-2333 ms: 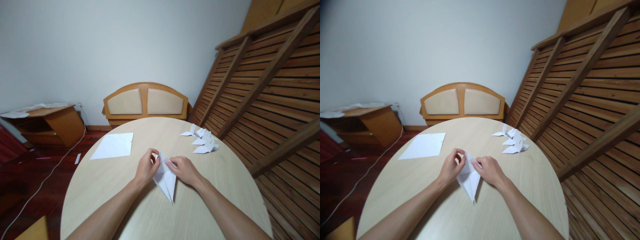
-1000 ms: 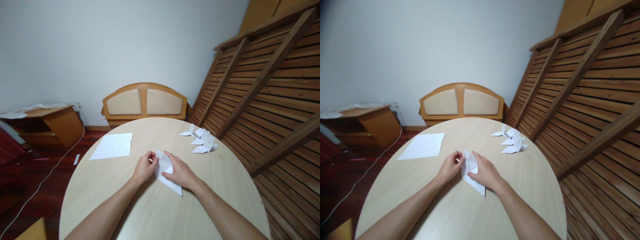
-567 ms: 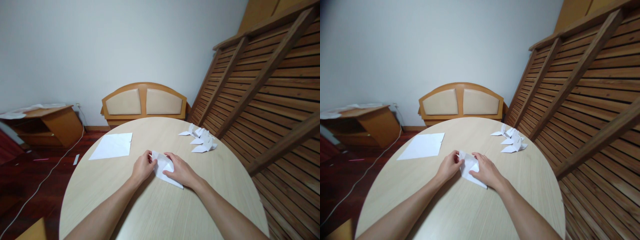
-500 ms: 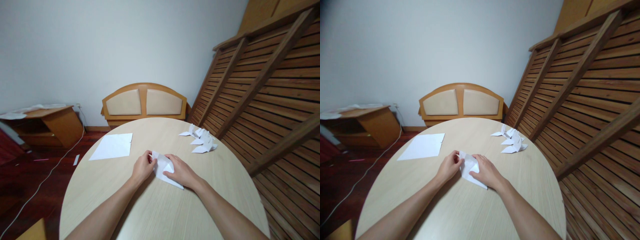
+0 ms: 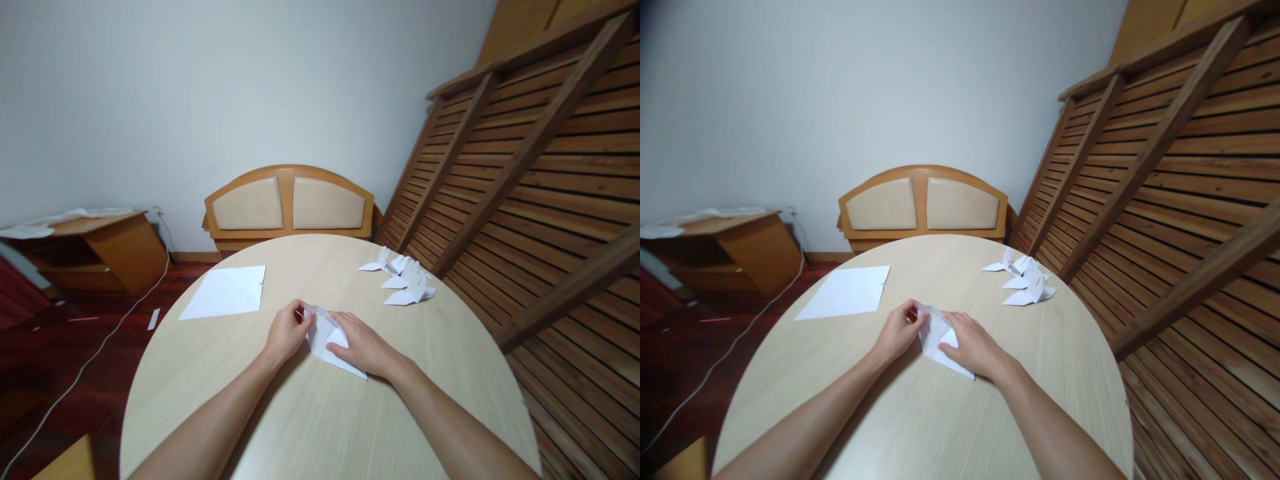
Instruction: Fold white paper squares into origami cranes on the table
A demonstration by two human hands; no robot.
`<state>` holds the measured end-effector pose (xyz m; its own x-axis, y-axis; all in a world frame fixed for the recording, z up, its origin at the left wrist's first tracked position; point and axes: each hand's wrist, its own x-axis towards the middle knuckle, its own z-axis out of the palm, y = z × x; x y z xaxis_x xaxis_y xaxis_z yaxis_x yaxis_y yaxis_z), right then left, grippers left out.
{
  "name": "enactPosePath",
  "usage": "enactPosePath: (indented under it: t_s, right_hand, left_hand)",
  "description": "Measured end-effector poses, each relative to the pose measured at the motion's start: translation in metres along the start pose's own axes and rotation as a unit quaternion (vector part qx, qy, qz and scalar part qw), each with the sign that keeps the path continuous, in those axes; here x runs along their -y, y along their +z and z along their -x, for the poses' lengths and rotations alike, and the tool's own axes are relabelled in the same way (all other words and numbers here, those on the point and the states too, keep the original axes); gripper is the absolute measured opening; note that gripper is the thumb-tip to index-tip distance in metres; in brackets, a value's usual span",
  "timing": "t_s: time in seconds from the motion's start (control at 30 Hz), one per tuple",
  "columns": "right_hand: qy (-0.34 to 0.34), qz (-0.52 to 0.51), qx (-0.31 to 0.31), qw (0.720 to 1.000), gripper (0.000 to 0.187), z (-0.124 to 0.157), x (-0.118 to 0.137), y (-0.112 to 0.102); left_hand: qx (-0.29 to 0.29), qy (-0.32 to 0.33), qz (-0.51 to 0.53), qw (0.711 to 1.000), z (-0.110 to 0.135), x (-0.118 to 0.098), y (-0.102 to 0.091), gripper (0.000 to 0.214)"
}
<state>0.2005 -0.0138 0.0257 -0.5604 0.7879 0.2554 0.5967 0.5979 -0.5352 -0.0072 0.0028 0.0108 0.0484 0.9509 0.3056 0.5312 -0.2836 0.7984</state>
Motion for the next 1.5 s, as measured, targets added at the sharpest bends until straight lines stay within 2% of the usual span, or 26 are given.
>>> enactPosePath:
  t_s: [0.1, 0.23, 0.53, 0.73, 0.83, 1.0, 1.2, 1.27, 1.33, 1.37, 1.43, 1.5]
  right_hand:
    - [-0.007, 0.000, 0.003, 1.000, 0.065, 0.000, 0.000, 0.000]
    - [-0.028, 0.010, 0.022, 0.999, 0.069, 0.000, -0.001, -0.001]
    - [-0.050, 0.025, 0.069, 0.996, 0.057, 0.003, 0.001, -0.002]
    - [-0.050, 0.040, 0.113, 0.992, 0.073, 0.005, 0.008, -0.006]
    - [-0.048, 0.034, 0.117, 0.991, 0.072, 0.005, 0.009, -0.007]
    - [-0.041, 0.042, 0.111, 0.992, 0.056, 0.005, 0.009, -0.008]
    - [-0.027, 0.044, 0.087, 0.995, 0.052, 0.003, 0.004, -0.007]
    - [-0.018, 0.054, 0.087, 0.995, 0.048, 0.002, 0.002, -0.006]
    - [-0.011, 0.070, 0.087, 0.994, 0.045, 0.001, 0.000, -0.006]
    - [-0.011, 0.080, 0.084, 0.993, 0.043, 0.001, -0.001, -0.005]
    - [-0.015, 0.099, 0.073, 0.992, 0.040, 0.000, -0.005, -0.005]
    - [-0.017, 0.113, 0.060, 0.992, 0.039, -0.001, -0.010, -0.005]
  left_hand:
    - [-0.011, -0.021, -0.018, 1.000, 0.001, -0.003, -0.001, 0.017]
    - [-0.025, -0.036, -0.015, 0.999, -0.001, 0.000, -0.001, 0.030]
    - [-0.010, -0.052, 0.078, 0.996, -0.009, 0.014, -0.002, 0.044]
    - [-0.013, -0.074, 0.095, 0.993, -0.010, 0.012, -0.006, 0.047]
    - [-0.010, -0.085, 0.099, 0.991, -0.011, 0.012, -0.006, 0.043]
    - [-0.006, -0.068, 0.020, 0.997, -0.010, 0.017, -0.007, 0.025]
    - [-0.030, -0.087, -0.132, 0.987, -0.008, 0.014, -0.018, 0.017]
    - [-0.036, -0.045, -0.185, 0.981, -0.006, 0.008, -0.021, 0.018]
    - [-0.028, 0.050, -0.213, 0.975, -0.002, 0.000, -0.021, 0.024]
    - [0.001, 0.100, -0.205, 0.974, 0.000, -0.004, -0.019, 0.028]
    - [0.108, 0.184, -0.188, 0.959, 0.007, -0.011, -0.014, 0.039]
    - [0.198, 0.214, -0.199, 0.936, 0.014, -0.015, -0.006, 0.048]
